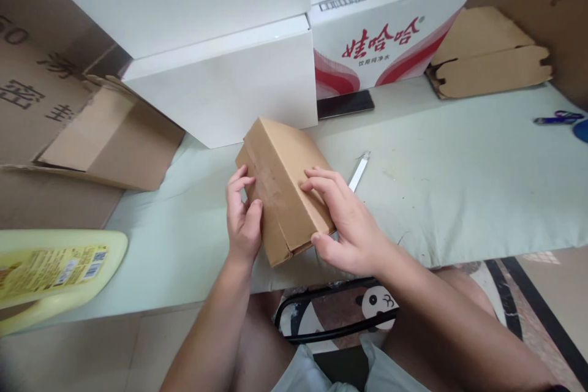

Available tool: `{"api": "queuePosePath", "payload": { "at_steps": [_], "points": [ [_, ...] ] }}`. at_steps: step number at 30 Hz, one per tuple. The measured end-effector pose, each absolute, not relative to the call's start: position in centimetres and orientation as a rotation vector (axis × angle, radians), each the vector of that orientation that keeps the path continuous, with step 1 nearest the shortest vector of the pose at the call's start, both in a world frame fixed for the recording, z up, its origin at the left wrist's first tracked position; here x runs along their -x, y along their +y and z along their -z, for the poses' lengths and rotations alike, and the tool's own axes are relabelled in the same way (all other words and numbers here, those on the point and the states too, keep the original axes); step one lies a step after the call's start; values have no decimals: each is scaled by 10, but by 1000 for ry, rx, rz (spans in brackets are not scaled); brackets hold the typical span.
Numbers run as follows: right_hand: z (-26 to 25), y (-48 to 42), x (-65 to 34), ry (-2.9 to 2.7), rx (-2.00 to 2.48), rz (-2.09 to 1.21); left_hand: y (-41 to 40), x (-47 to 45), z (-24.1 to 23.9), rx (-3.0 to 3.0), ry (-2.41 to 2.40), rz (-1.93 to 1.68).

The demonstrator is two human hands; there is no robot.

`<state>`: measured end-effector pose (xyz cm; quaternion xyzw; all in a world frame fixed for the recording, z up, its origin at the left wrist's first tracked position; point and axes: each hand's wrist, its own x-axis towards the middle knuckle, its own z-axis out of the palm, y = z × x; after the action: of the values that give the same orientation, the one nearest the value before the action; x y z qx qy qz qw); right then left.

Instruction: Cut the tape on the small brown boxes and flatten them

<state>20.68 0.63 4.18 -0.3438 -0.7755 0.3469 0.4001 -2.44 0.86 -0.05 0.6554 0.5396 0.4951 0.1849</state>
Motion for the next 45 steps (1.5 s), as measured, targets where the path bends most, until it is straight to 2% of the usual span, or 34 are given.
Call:
{"api": "queuePosePath", "payload": {
  "at_steps": [45],
  "points": [
    [-38,6,-207,-1937,833,-862,10,25,3,-1842,1483,-1444]
  ]
}}
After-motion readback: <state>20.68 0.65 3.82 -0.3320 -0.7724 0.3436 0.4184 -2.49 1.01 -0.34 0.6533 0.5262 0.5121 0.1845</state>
